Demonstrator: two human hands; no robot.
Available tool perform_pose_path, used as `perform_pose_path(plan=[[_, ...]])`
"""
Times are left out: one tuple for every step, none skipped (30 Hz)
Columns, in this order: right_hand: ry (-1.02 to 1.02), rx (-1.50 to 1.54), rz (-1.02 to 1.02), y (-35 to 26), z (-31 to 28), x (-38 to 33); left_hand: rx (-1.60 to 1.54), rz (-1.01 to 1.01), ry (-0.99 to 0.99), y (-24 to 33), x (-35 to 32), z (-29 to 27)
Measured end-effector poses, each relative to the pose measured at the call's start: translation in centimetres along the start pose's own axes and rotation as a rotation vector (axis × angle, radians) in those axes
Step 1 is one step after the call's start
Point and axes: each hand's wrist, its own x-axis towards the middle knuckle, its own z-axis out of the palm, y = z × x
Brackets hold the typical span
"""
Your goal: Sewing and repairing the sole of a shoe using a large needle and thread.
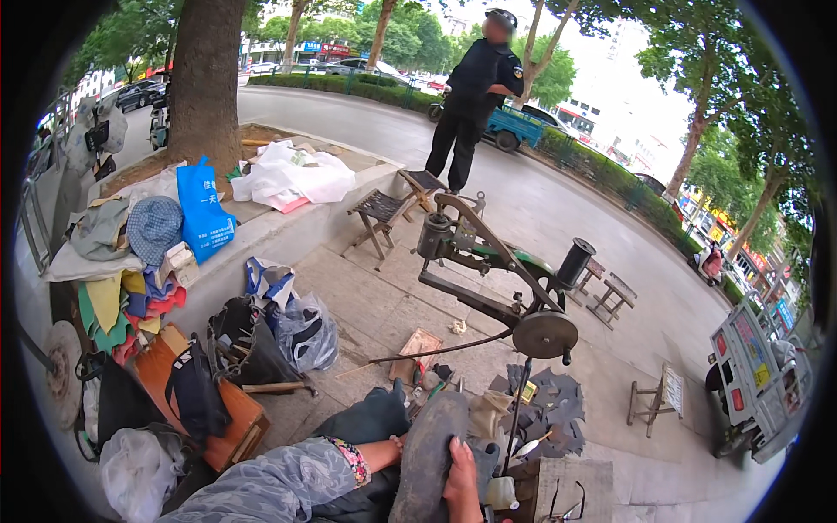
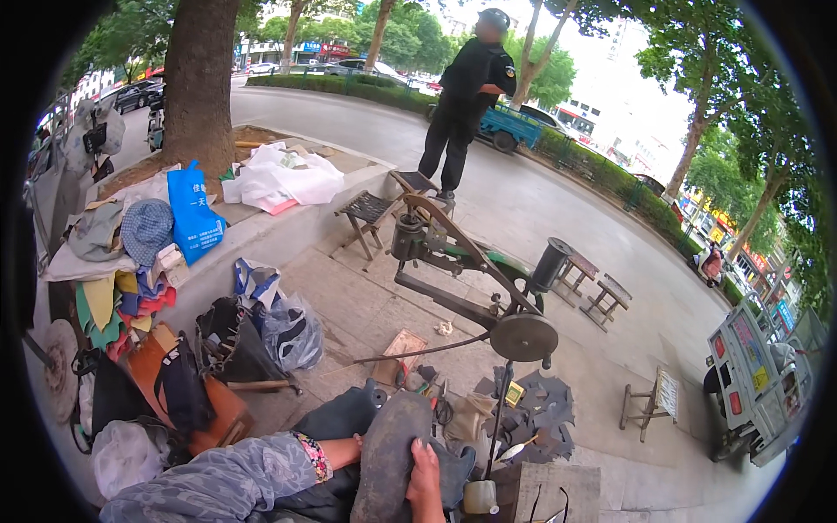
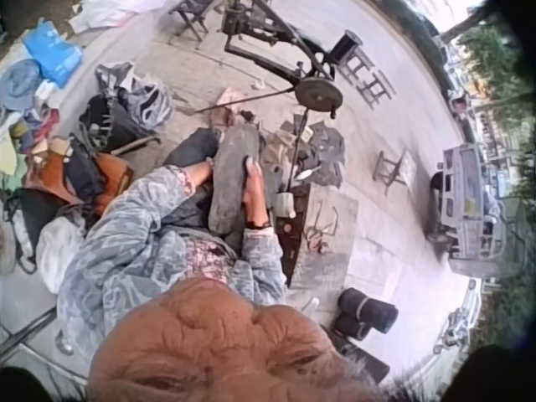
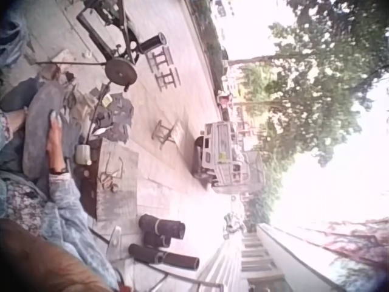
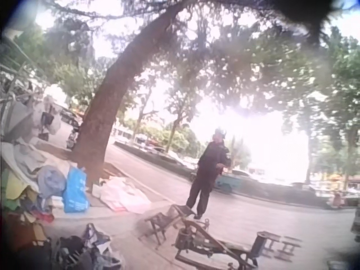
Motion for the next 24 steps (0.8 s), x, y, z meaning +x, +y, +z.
perform_pose_path(plan=[[0.003, 0.000, -0.001, 0.0, -0.1, 0.1, 0.003, -0.002, -0.001, 0.0, -0.1, 0.0], [-0.009, 0.008, 0.009, 0.0, -0.2, 0.1, 0.009, -0.003, -0.001, 0.1, -0.1, -0.1], [-0.025, 0.015, 0.021, 0.1, -0.3, 0.2, 0.013, -0.002, 0.003, 0.2, -0.2, -0.1], [-0.024, 0.015, 0.023, 0.1, -0.3, 0.2, 0.020, 0.000, 0.002, 0.2, -0.4, -0.1], [-0.047, 0.027, 0.023, 0.1, -0.3, 0.3, 0.023, -0.001, 0.002, 0.3, -0.5, -0.2], [-0.068, 0.039, 0.024, 0.1, -0.4, 0.3, 0.031, -0.003, 0.002, 0.3, -0.6, -0.2], [-0.067, 0.040, 0.025, 0.1, -0.4, 0.2, 0.034, -0.004, 0.002, 0.3, -0.6, -0.2], [-0.059, 0.034, 0.017, 0.0, -0.3, 0.1, 0.040, -0.005, 0.002, 0.3, -0.7, -0.2], [-0.053, 0.027, 0.009, 0.0, -0.2, 0.1, 0.047, -0.005, 0.004, 0.4, -0.7, -0.2], [-0.054, 0.027, 0.010, 0.0, -0.1, 0.0, 0.054, -0.005, 0.006, 0.4, -0.8, -0.3], [-0.056, 0.026, 0.007, -0.1, 0.1, 0.0, 0.061, -0.005, 0.005, 0.5, -0.8, -0.3], [-0.059, 0.025, 0.003, -0.1, 0.2, -0.1, 0.064, -0.010, 0.004, 0.5, -0.9, -0.3], [-0.059, 0.026, 0.002, -0.1, 0.1, 0.0, 0.068, -0.010, 0.005, 0.4, -0.9, -0.3], [-0.064, 0.021, 0.006, 0.1, -0.1, 0.2, 0.076, -0.009, 0.003, 0.5, -0.9, -0.3], [-0.071, 0.015, 0.012, 0.1, -0.1, 0.3, 0.084, -0.006, 0.003, 0.6, -0.9, -0.3], [-0.074, 0.015, 0.014, 0.1, 0.0, 0.3, 0.089, -0.006, 0.005, 0.6, -0.9, -0.2], [-0.053, 0.004, 0.017, 0.1, 0.2, 0.3, 0.095, -0.005, 0.005, 0.7, -0.9, -0.2], [-0.028, -0.005, 0.019, 0.0, 0.3, 0.2, 0.101, -0.006, 0.006, 0.7, -0.9, -0.1], [-0.028, -0.004, 0.020, 0.0, 0.4, 0.2, 0.109, -0.006, 0.006, 0.7, -0.9, 0.0], [-0.035, 0.007, 0.014, 0.0, 0.3, 0.1, 0.116, -0.010, 0.002, 0.7, -0.8, 0.1], [-0.045, 0.016, 0.012, 0.0, 0.3, 0.1, 0.121, -0.008, 0.006, 0.7, -0.9, 0.2], [-0.048, 0.015, 0.016, 0.0, 0.4, 0.2, 0.125, -0.007, 0.010, 0.7, -1.0, 0.3], [-0.050, 0.018, 0.015, -0.1, 0.3, 0.2, 0.129, -0.005, 0.011, 0.9, -1.1, 0.3], [-0.053, 0.022, 0.015, 0.0, 0.3, 0.1, 0.133, -0.005, 0.014, 0.7, -1.2, 0.4]])
